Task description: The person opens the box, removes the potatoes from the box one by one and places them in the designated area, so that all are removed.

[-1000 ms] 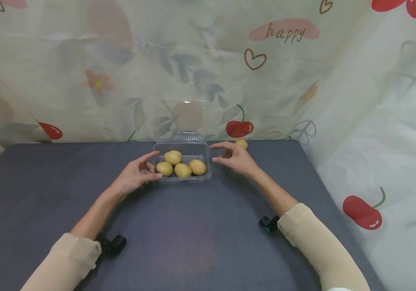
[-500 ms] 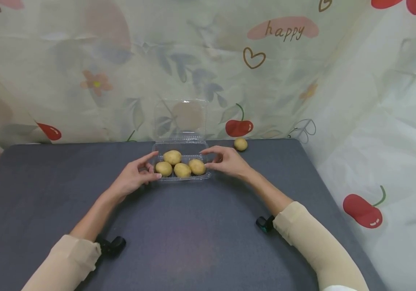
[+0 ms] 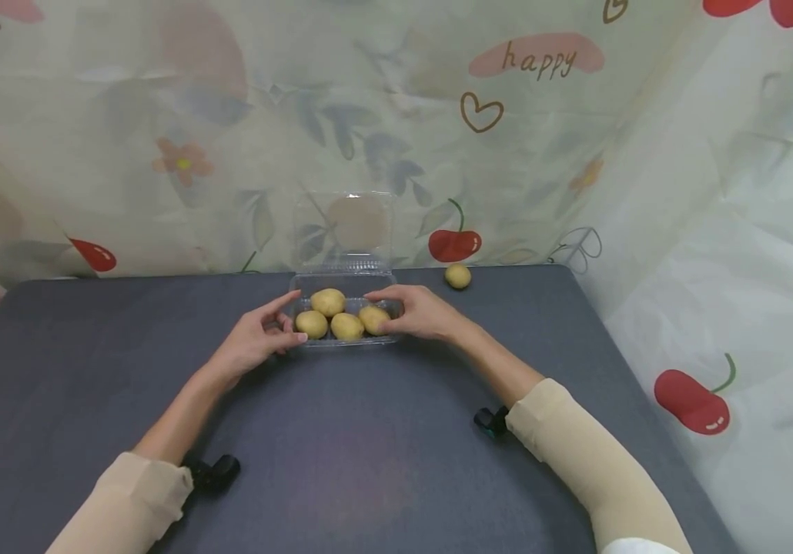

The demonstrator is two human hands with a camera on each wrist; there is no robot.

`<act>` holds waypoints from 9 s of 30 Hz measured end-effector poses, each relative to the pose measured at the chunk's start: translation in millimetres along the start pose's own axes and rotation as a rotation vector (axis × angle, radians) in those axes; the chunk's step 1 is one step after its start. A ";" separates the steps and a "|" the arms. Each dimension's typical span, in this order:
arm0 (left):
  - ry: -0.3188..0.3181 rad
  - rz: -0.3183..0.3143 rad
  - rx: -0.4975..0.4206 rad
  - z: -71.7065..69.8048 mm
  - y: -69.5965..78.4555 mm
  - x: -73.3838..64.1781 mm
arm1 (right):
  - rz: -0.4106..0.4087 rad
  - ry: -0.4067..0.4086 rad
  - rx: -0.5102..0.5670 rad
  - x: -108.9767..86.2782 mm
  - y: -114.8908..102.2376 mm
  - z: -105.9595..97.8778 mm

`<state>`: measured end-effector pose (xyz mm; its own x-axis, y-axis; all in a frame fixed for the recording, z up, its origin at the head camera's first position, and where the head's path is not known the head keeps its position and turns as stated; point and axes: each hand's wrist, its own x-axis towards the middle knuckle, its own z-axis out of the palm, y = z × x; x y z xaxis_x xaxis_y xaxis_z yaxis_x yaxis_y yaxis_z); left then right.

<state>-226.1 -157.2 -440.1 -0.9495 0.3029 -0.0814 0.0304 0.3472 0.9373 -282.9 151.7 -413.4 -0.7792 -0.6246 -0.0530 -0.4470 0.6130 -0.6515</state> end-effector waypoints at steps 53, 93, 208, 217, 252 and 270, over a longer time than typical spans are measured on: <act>0.014 -0.002 0.020 2.2 1.5 1.2 | -0.040 0.276 0.005 7.8 13.0 -9.7; 0.028 0.001 0.012 3.1 0.5 1.1 | 0.103 0.314 -0.011 -42.8 50.0 -53.4; 0.044 -0.005 0.001 4.3 -2.2 -0.4 | 0.187 0.626 -0.048 -63.5 116.3 -68.3; 0.050 -0.006 0.014 5.9 -3.7 -2.0 | 0.110 0.643 -0.020 -60.3 106.6 -55.6; 0.039 -0.033 0.007 6.2 21.2 -12.0 | -0.081 0.440 0.105 -42.5 41.2 -19.2; 0.043 -0.034 0.014 6.5 18.7 -10.1 | -0.195 0.359 0.146 -31.4 10.7 -8.1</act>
<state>-213.9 -148.1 -423.9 -0.9626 0.2522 -0.0984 0.0018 0.3694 0.9293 -266.9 181.8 -412.6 -0.8011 -0.4982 0.3318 -0.5545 0.4088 -0.7249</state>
